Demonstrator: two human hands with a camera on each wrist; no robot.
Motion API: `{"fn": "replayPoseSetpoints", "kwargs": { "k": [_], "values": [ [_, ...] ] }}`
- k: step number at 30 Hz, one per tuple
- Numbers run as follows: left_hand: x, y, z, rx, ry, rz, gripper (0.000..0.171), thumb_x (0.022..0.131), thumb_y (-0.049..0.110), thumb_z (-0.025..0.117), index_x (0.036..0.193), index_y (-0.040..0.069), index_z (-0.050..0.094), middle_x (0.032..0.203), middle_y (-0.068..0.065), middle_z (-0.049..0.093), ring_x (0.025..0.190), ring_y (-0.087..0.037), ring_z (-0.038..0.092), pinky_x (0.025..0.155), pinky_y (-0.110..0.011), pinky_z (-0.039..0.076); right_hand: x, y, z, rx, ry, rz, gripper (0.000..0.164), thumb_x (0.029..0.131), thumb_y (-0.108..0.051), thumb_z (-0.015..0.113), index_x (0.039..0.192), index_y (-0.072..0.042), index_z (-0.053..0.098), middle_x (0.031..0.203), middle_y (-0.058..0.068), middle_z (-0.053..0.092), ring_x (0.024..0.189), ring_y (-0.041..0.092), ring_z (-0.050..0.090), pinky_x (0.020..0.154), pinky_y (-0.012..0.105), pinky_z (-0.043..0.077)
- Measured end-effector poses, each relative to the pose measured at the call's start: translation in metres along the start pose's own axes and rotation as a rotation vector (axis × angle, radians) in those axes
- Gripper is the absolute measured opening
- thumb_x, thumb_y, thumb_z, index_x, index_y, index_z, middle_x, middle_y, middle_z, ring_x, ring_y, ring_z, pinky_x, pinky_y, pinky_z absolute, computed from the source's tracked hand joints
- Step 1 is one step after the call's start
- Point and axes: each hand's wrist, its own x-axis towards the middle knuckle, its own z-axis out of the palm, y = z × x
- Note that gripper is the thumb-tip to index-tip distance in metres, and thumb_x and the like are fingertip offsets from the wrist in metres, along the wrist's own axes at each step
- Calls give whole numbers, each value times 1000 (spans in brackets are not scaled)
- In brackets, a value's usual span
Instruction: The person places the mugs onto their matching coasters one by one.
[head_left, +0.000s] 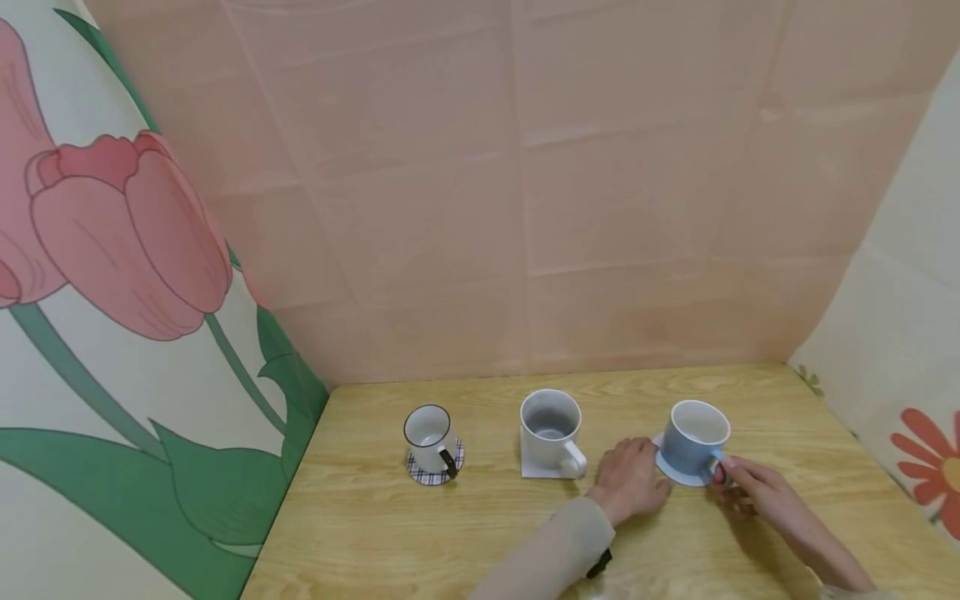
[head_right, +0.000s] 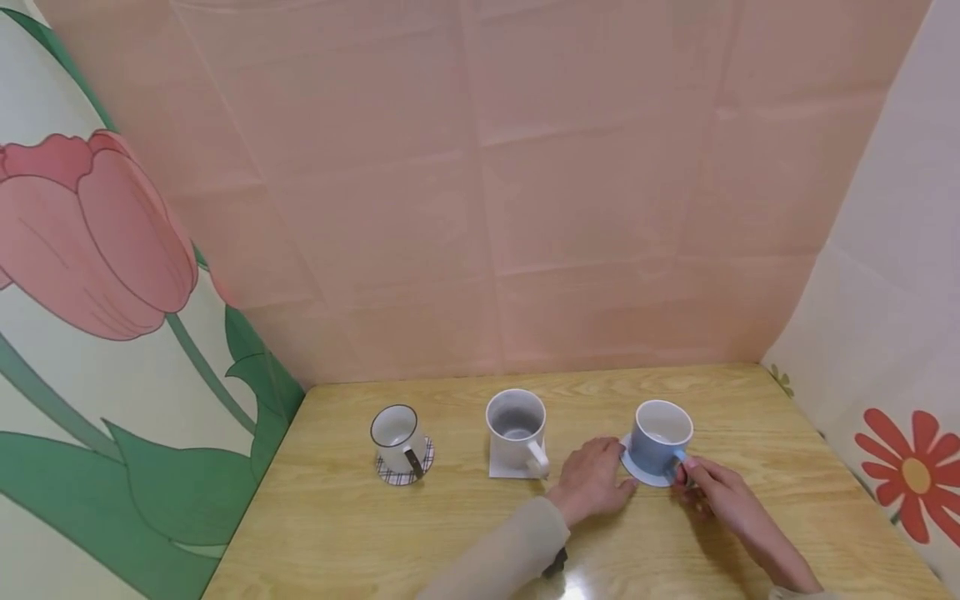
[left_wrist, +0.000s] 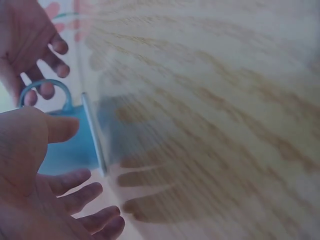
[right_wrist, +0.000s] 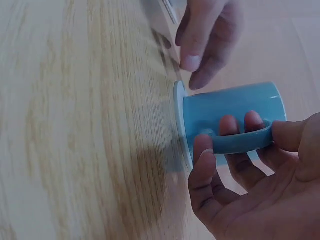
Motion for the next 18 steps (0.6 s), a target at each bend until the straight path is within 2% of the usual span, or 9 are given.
{"fn": "replayPoseSetpoints", "kwargs": {
  "k": [3, 7, 10, 13, 18],
  "values": [
    [-1, 1, -2, 9, 4, 6, 53, 88, 60, 66, 128, 28, 59, 132, 15, 57, 113, -6, 55, 87, -25, 51, -4, -11, 13, -94, 110, 58, 42, 111, -29, 36, 104, 4, 61, 89, 0, 67, 77, 13, 65, 56, 30, 51],
    [-3, 2, -7, 15, 7, 14, 54, 88, 61, 66, 131, 29, 58, 138, 15, 54, 123, -9, 53, 94, -29, 51, -8, -14, 12, -202, 190, 8, 40, 108, -31, 47, 111, 5, 64, 91, 2, 69, 78, 10, 64, 58, 31, 54],
    [-6, 2, -14, 14, 18, 30, 55, 89, 60, 65, 133, 29, 57, 141, 13, 53, 128, -13, 51, 98, -33, 51, -8, -14, 11, -293, 250, -45, 34, 105, -28, 53, 110, 3, 67, 89, 2, 71, 76, 7, 64, 58, 29, 56],
    [-8, 2, -23, 15, 27, 49, 55, 89, 59, 65, 135, 29, 56, 142, 12, 53, 131, -16, 51, 101, -35, 50, -7, -14, 10, -354, 272, -102, 28, 103, -23, 57, 107, 2, 68, 87, 6, 71, 72, 5, 65, 57, 28, 55],
    [-10, 0, -40, 40, 38, 66, 53, 90, 61, 63, 133, 31, 58, 142, 13, 54, 131, -16, 51, 100, -34, 50, -4, -19, 6, -476, 310, -134, 21, 99, -23, 64, 105, -5, 71, 101, 17, 72, 72, -2, 63, 57, 23, 53]
  ]
}}
